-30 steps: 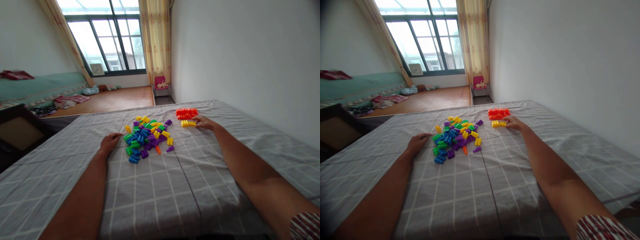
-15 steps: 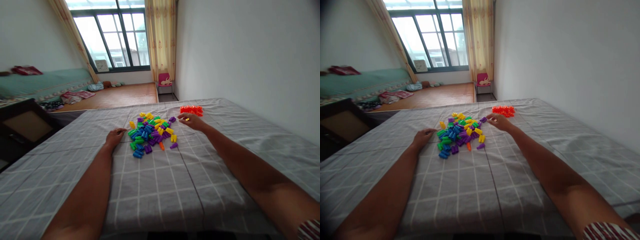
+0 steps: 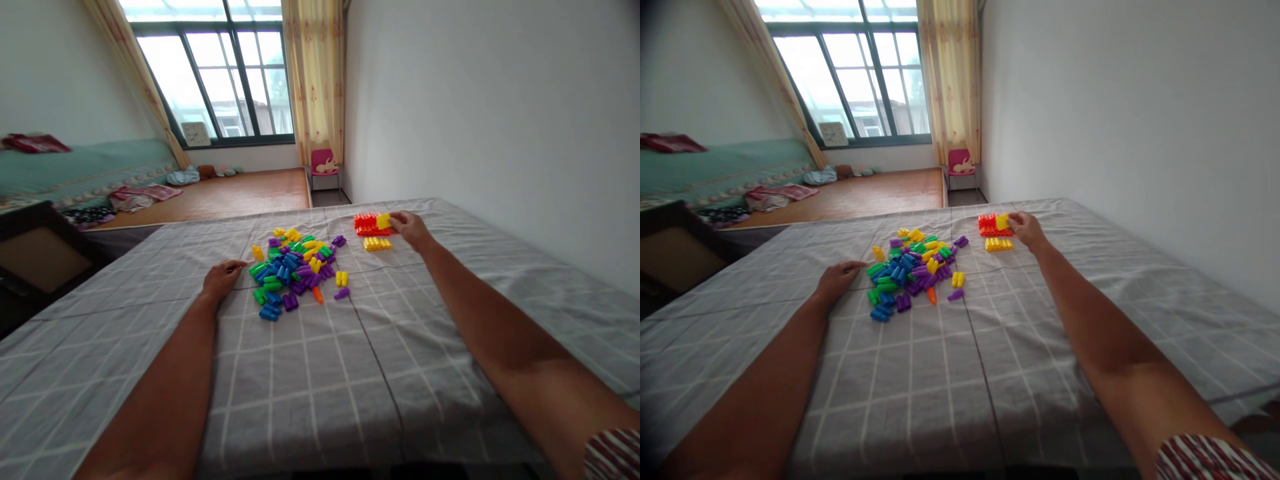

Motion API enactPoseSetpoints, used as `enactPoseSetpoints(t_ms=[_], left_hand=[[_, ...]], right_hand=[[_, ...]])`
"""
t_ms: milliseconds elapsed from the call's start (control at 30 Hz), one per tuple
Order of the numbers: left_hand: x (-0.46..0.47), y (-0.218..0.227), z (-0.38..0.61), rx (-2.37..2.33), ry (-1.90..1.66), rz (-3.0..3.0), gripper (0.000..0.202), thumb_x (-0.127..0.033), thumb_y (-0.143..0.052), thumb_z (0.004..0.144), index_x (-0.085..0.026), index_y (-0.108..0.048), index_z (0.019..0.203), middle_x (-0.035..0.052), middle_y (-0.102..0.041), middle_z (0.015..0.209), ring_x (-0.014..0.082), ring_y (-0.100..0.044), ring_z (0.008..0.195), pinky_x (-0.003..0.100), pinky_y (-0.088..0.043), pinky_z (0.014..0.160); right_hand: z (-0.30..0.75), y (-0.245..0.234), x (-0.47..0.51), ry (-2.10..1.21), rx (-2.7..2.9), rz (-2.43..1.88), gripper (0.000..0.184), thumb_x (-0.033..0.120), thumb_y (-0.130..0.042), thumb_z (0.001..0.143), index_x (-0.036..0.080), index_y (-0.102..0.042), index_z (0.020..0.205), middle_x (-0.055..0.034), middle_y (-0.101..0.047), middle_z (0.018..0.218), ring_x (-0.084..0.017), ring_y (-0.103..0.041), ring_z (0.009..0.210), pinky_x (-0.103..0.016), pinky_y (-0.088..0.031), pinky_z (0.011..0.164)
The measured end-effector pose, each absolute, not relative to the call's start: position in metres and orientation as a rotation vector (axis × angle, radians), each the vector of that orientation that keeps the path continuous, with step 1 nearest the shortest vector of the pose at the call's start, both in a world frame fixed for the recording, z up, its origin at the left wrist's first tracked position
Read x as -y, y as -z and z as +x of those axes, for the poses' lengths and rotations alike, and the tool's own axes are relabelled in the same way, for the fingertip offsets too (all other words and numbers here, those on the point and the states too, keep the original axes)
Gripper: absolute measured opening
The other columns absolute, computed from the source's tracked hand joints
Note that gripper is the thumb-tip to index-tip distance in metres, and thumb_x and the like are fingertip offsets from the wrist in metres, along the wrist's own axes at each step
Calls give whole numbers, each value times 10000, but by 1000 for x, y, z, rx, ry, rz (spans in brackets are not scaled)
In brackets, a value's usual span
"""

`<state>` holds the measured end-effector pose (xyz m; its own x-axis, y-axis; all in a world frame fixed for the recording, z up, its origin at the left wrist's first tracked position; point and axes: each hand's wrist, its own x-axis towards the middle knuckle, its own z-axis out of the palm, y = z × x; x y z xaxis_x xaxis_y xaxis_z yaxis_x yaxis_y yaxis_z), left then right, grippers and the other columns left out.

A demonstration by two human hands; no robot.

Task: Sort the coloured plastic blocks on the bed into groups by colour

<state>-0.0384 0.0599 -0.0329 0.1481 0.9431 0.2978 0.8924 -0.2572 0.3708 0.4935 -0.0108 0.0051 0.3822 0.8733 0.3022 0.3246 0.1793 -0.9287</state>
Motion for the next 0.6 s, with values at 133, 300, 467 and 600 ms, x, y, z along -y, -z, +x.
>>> enactPoseSetpoints(t_ms=[133, 300, 467, 600], left_hand=[[-62, 34, -40, -1837, -735, 2309, 367, -323, -491, 807, -250, -758, 1048, 24, -731, 1105, 217, -665, 994, 276, -513, 846], [-63, 36, -42, -1831, -716, 2342, 395, -334, -470, 816, -242, -749, 1081, 32, -731, 1106, 219, -661, 996, 283, -507, 849], [-65, 37, -44, -1824, -714, 2348, 409, -340, -454, 826, -225, -748, 1085, 50, -722, 1123, 217, -659, 992, 287, -504, 850], [-67, 38, -44, -1820, -735, 2344, 397, -333, -465, 816, -236, -753, 1071, 39, -728, 1106, 217, -660, 1000, 286, -508, 854]], right_hand=[[543, 7, 16, -589, 934, -1646, 183, 240, -759, 754, 127, -647, 846, -55, -691, 740, -116, -638, 594, -234, -553, 578], [556, 27, 18, -584, 971, -1928, 172, 188, -767, 720, 102, -687, 846, -20, -655, 597, -100, -586, 509, -169, -451, 466], [566, 41, 10, -492, 1182, -2005, 161, 235, -672, 799, 109, -720, 889, -27, -667, 602, -116, -602, 544, -179, -454, 506], [574, 49, 4, -340, 1351, -2044, 196, 246, -659, 791, 112, -744, 905, -50, -710, 683, -144, -630, 608, -213, -477, 580]])
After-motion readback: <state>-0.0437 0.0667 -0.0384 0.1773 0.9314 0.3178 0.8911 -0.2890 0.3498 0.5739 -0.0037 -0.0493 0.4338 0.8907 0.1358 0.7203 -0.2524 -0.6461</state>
